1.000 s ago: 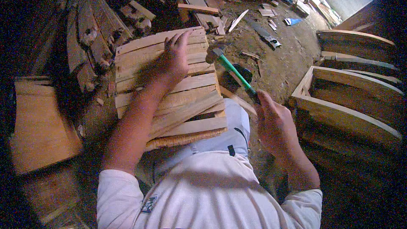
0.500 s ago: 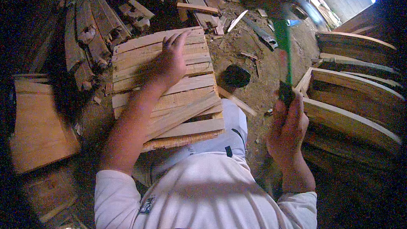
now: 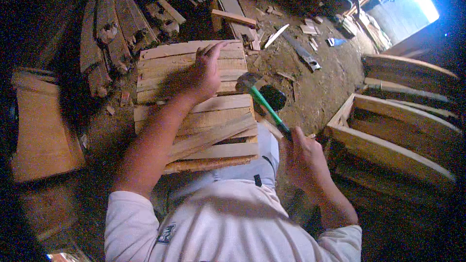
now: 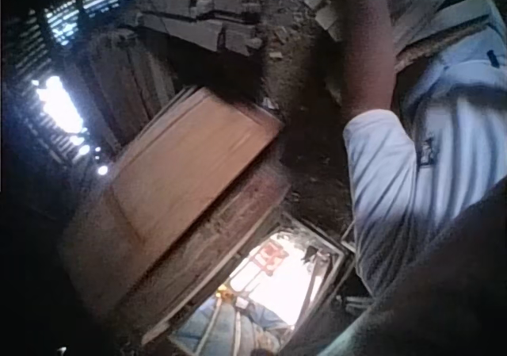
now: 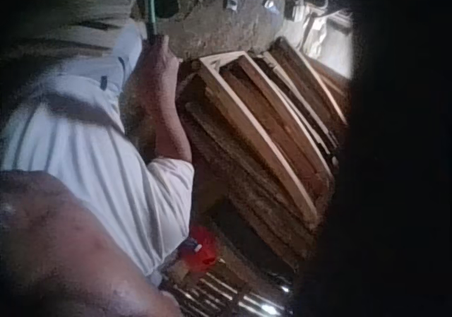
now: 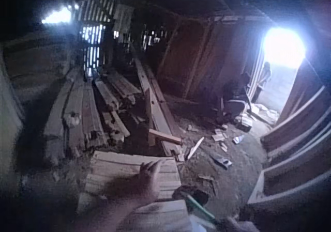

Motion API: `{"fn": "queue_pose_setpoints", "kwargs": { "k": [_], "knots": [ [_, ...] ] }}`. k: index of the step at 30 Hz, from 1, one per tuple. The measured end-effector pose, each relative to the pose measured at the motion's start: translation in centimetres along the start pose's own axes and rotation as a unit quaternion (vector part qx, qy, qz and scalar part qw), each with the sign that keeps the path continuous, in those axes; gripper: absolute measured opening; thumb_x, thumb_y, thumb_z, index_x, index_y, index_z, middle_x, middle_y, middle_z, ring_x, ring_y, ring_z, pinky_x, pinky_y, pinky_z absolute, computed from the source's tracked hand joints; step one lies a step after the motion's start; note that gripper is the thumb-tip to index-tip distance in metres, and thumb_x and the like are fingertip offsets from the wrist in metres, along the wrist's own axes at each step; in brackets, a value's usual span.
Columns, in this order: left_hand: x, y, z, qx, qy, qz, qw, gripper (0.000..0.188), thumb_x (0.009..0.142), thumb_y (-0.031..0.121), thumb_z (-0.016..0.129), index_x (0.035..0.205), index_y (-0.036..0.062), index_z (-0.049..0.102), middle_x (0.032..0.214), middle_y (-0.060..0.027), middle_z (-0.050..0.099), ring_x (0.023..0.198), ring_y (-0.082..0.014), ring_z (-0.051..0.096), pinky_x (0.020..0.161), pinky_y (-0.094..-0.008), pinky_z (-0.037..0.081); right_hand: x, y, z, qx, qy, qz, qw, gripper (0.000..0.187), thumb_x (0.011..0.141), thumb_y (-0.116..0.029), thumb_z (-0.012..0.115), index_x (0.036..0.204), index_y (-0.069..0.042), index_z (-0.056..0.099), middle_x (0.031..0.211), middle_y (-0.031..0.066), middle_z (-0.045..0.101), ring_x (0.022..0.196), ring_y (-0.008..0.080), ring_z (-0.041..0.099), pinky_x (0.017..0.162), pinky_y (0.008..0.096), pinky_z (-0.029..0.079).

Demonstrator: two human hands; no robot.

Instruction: The person is hammering nails into a wooden crate while sitting on the floor. They repeatedly pick up nails and hammer them into the slats of the crate.

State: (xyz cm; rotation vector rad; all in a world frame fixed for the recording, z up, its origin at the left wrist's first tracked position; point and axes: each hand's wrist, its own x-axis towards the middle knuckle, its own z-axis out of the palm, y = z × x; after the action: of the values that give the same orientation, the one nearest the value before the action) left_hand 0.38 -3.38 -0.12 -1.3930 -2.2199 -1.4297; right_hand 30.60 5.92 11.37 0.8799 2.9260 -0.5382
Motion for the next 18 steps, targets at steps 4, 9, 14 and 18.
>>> {"fn": "queue_pose_setpoints", "kwargs": {
  "k": [4,9,14,18],
  "knots": [
    [-0.1,-0.9,-0.3,-0.024,0.025,0.021,0.999,0.065,0.075,-0.014,0.049,0.138,-0.0053,0.052,0.129,-0.0283,0.062,0.123,-0.0444,0.055,0.111,-0.049,0.041,0.0,-0.2,-1.7,0.185,0.26,-0.009,0.948,0.03,0.109,-0.032,0.053,0.102,-0.003,0.057,0.068,0.0075,0.059,0.055,0.0204,0.06,0.051,0.0439,0.046],
    [-0.1,-0.6,0.8,-0.04,0.04,-0.004,0.998,0.063,0.075,-0.013,0.049,0.137,-0.0046,0.053,0.127,-0.027,0.064,0.122,-0.0454,0.056,0.109,-0.0496,0.041,0.0,1.9,0.9,0.097,0.046,0.129,0.986,0.015,0.103,-0.015,0.058,0.096,-0.002,0.058,0.071,0.0068,0.052,0.064,0.0183,0.054,0.059,0.0372,0.045],
    [0.2,-1.0,-0.6,-0.035,0.039,0.028,0.998,0.055,0.091,-0.009,0.045,0.145,0.0,0.05,0.132,-0.0278,0.061,0.125,-0.043,0.057,0.111,-0.0472,0.044,-0.4,3.0,-0.6,0.036,0.285,-0.006,0.958,0.017,0.102,-0.016,0.061,0.099,0.0,0.057,0.064,0.0075,0.048,0.056,0.0257,0.048,0.056,0.0398,0.043],
    [0.1,-0.9,1.0,-0.06,0.048,-0.018,0.997,0.06,0.077,-0.012,0.048,0.136,-0.0025,0.057,0.127,-0.0262,0.065,0.12,-0.0445,0.057,0.108,-0.0488,0.045,-0.4,3.2,2.8,-0.036,0.114,-0.026,0.993,0.016,0.102,-0.014,0.062,0.101,0.001,0.056,0.068,0.0175,0.054,0.059,0.0412,0.048,0.056,0.0429,0.042]
  ]
}}
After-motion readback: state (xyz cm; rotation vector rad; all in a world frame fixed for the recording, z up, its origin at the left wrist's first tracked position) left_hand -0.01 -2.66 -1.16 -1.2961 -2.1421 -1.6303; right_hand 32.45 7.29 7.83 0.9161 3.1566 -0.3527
